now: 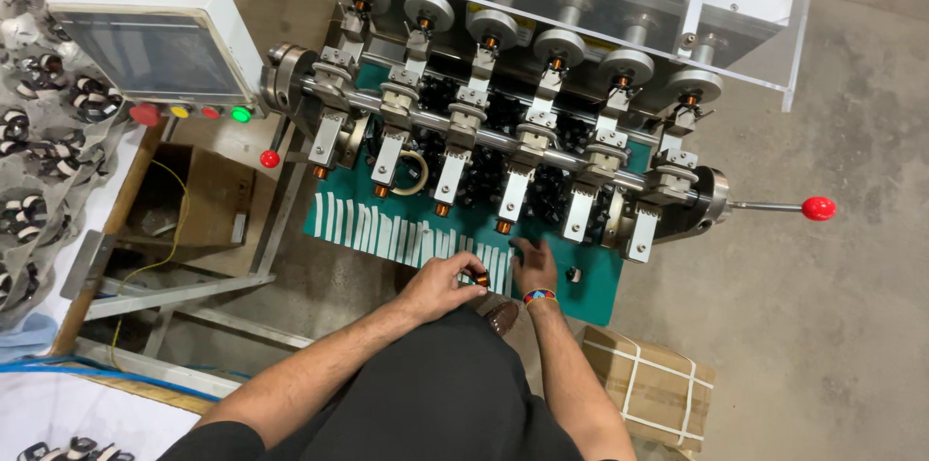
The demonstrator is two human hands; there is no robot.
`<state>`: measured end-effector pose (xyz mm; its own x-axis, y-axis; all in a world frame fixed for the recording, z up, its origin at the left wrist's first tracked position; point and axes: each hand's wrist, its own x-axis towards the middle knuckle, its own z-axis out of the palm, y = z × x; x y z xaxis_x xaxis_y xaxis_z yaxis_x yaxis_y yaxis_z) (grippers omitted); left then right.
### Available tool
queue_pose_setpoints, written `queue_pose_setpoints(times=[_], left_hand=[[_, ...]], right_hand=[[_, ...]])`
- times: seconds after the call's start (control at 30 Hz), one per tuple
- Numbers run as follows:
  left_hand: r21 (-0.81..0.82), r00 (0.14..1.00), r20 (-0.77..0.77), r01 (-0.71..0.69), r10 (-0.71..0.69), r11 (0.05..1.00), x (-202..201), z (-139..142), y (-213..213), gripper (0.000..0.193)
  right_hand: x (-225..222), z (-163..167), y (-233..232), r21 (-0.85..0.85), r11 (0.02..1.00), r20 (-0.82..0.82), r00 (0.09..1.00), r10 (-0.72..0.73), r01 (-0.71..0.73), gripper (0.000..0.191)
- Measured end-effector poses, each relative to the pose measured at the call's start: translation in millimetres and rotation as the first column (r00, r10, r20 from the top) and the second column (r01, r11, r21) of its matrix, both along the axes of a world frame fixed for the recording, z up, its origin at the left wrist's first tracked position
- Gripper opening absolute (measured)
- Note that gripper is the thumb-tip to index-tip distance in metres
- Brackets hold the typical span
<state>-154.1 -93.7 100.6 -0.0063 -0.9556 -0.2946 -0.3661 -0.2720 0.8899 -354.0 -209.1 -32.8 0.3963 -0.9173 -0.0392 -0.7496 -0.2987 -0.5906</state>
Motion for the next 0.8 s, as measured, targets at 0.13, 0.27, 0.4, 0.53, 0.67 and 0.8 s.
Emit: queue_pose_setpoints(times=[0.13, 0.27, 0.4, 0.53, 0.67, 0.8], left_hand=[[0.048, 1.0, 0.009, 0.023, -0.023, 0.999, 22.3, -4.0, 9.1, 0.036], [0.078, 1.0, 0.002, 0.013, -0.014, 0.997, 42.0, -12.3, 14.4, 0.037], [-0.062, 0.999, 0.006, 0.046, -0.046, 0.997, 55.2, -17.4, 7.0, 0.042], [-0.258, 0.981, 0.151, 0.157, -0.121, 0.953, 61.5, -13.3, -9.9, 0.048], [-0.159, 0.911, 0.26, 0.368, -0.321, 0.916, 58.6, 1.4, -26.0, 0.055], [-0.399, 0.881, 0.225, 0.473, -0.416, 0.786, 50.7, 21.0, -35.8, 0.057]], right_hand=[[11.2, -11.0, -4.4, -0.001, 1.0, -0.069, 0.997, -0.03, 0.03, 0.014], [20.4, -8.5, -1.8, -0.066, 0.996, -0.115, 0.992, 0.044, -0.052, 0.005], [35.0, 41.1, 42.3, -0.062, 0.997, -0.525, 0.851, 0.009, -0.049, 0.021], [43.4, 111.6, 88.8, 0.112, 0.987, -0.03, 0.992, 0.123, -0.119, 0.015], [55.9, 154.2, 88.2, 0.088, 0.993, 0.165, 0.984, 0.062, -0.078, 0.025], [54.8, 173.5, 77.0, 0.019, 1.0, 0.165, 0.986, -0.011, 0.008, 0.024]])
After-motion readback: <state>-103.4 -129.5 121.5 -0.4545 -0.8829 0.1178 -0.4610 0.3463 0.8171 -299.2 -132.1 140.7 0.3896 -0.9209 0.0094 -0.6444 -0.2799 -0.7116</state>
